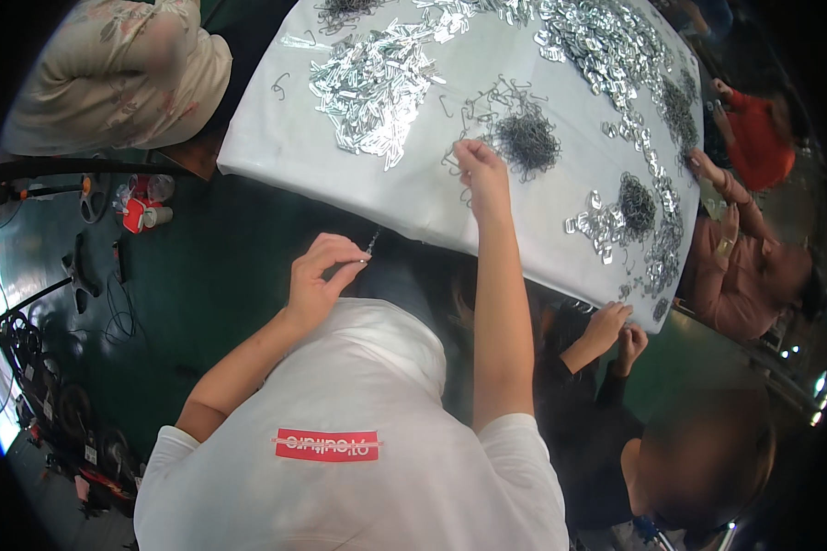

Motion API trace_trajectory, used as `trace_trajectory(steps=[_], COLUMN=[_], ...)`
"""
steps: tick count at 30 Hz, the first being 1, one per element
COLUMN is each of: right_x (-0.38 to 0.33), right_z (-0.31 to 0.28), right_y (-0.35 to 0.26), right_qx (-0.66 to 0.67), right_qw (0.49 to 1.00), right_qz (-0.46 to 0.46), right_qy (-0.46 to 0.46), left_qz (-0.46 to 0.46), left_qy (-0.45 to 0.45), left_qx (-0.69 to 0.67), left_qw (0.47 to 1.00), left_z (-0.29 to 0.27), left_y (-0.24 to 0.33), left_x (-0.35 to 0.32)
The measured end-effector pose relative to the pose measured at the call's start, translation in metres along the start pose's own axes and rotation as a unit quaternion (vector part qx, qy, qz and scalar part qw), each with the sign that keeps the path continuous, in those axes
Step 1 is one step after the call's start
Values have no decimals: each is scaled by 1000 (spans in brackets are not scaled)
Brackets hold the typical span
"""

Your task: The person repeatedly picks small metal hooks and flat pieces from a white table, joins them by hand, and occasionally hangs the assembled units on a nearby metal rack. Other workers at the same table perform similar assembly actions.

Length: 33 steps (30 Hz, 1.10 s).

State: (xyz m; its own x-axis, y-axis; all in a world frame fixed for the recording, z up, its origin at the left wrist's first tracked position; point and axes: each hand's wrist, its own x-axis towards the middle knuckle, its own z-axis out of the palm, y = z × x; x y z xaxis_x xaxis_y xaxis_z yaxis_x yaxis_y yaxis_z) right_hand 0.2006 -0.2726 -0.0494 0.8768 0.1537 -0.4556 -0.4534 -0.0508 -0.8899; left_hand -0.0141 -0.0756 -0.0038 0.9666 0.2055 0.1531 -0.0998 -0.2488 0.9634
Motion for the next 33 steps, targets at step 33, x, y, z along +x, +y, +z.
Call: trace_trajectory(steps=[33], right_x=[-196], right_z=[84], right_y=[47], right_qx=[-129], right_qw=[921], right_qz=[-366], right_qy=[14], left_qz=[48], left_qy=[8], left_qx=[298], left_qw=[953], left_z=[27], left_y=[-105], left_x=[91])
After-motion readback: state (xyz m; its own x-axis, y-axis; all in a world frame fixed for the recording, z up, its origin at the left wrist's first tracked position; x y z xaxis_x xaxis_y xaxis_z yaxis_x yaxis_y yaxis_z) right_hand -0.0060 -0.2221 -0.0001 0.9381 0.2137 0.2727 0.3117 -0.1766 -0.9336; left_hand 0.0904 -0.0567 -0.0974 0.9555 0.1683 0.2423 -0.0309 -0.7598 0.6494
